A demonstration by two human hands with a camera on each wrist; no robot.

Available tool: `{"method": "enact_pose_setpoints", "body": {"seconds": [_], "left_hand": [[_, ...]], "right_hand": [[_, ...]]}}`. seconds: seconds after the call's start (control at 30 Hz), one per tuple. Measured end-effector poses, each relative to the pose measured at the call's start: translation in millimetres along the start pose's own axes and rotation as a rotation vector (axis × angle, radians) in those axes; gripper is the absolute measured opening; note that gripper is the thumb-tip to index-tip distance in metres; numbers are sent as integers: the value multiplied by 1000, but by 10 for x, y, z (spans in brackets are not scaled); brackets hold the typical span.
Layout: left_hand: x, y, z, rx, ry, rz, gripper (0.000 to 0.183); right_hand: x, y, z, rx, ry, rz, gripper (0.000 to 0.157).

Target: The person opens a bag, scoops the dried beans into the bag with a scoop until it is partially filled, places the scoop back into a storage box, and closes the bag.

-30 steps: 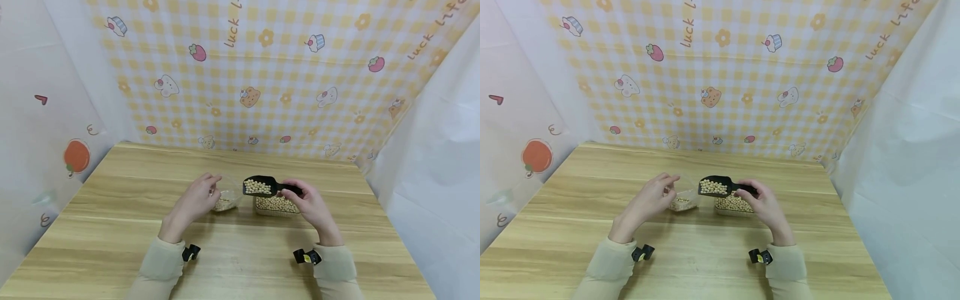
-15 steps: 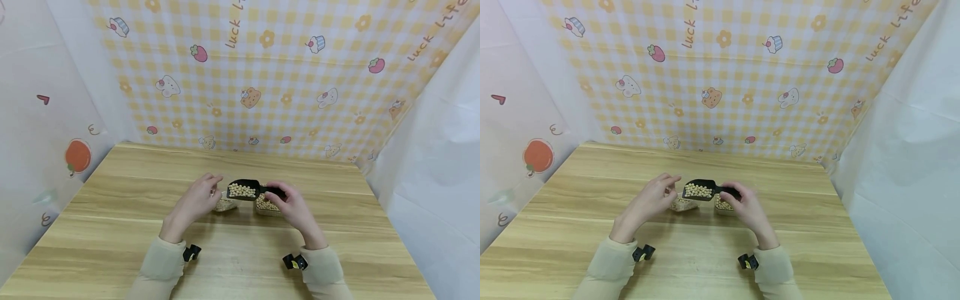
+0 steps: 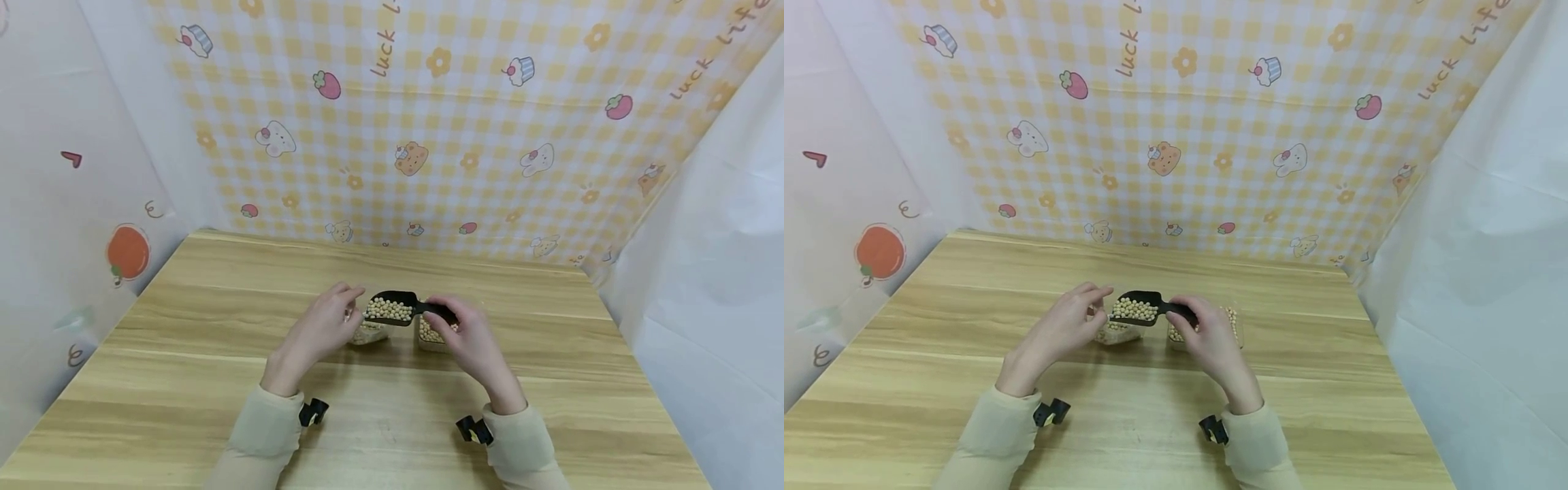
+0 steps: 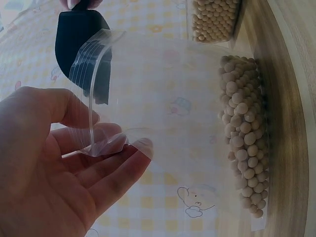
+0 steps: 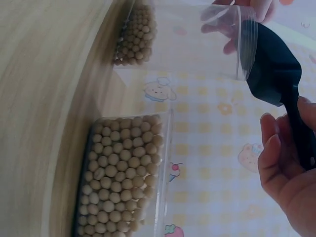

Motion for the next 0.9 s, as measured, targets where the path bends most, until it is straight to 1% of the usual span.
{"method": "enact_pose_setpoints", "body": {"seconds": [0.1,0.33,0.5,0.9], "left_hand": [[-4,3,-1,3,-4,2,44],[-8,-5,0,-4,5,-2,46],[0,-8,10,-3,4,-13,47],[-2,8,8,-1,4,-17,46]], "right_hand": [[12,-3,-43,-56,35,11,19],[9,-6,-110,-128,84,14,19],[10,-1,-149,-165,122,23,18],[0,-23,-258,-239,207,31,24]]}}
Point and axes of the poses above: each hand's wrist, its own x-axis towards the middle knuckle, its own y-axis out of the back of the hand, z = x × y, the point moved 3 cm from there along x, towards the middle knuckle, and after that the axes turned 7 degrees about x, right-handed, at the moved point
